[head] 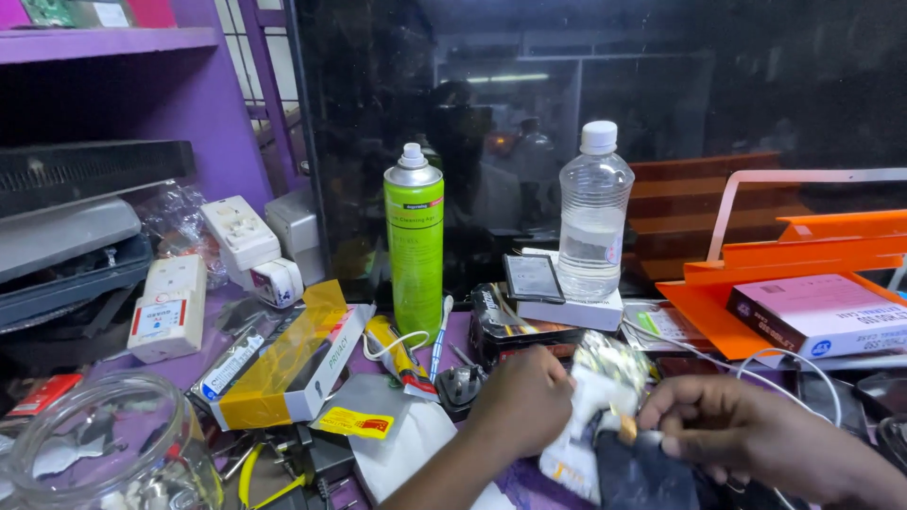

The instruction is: The person disassembles a smartphone, removes the battery, and uses a water bottle to pour liquid onto the internal components. They then reassemble the phone by placing the battery back and closing the casing.

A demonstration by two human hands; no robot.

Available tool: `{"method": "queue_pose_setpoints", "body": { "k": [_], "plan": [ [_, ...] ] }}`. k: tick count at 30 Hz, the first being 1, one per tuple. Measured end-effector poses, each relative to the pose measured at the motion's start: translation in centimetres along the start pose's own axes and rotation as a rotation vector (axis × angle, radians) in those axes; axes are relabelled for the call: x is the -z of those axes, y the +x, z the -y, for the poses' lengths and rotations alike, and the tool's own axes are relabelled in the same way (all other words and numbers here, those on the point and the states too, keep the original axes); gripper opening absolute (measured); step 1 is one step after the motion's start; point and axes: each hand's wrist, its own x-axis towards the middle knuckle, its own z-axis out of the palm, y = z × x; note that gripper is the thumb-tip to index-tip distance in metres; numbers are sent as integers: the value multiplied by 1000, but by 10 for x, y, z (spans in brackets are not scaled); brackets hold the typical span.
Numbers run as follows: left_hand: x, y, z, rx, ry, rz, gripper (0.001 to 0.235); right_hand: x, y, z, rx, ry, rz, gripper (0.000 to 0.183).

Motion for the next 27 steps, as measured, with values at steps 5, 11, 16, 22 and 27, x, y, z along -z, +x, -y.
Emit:
{"method": "queue_pose_setpoints", "body": {
  "k": [5, 11, 16, 22, 27],
  "plan": [
    [26, -10, -8, 85, -158, -44, 15, -6, 2, 4, -35, -56, -36, 12],
    [31, -6, 8, 47, -158, -101, 12, -23, 7, 6, -113, -160, 43, 17],
    [46, -16, 2, 54, -170, -89, 11, -35, 10, 6, -127, -140, 104, 25],
    [52, -16, 6, 94, -394, -52, 11, -38, 11, 7, -63, -225, 22, 10],
    [44, -7, 15, 173, -469, 123, 10, -52, 8, 41, -73, -45, -221, 33]
  ]
}}
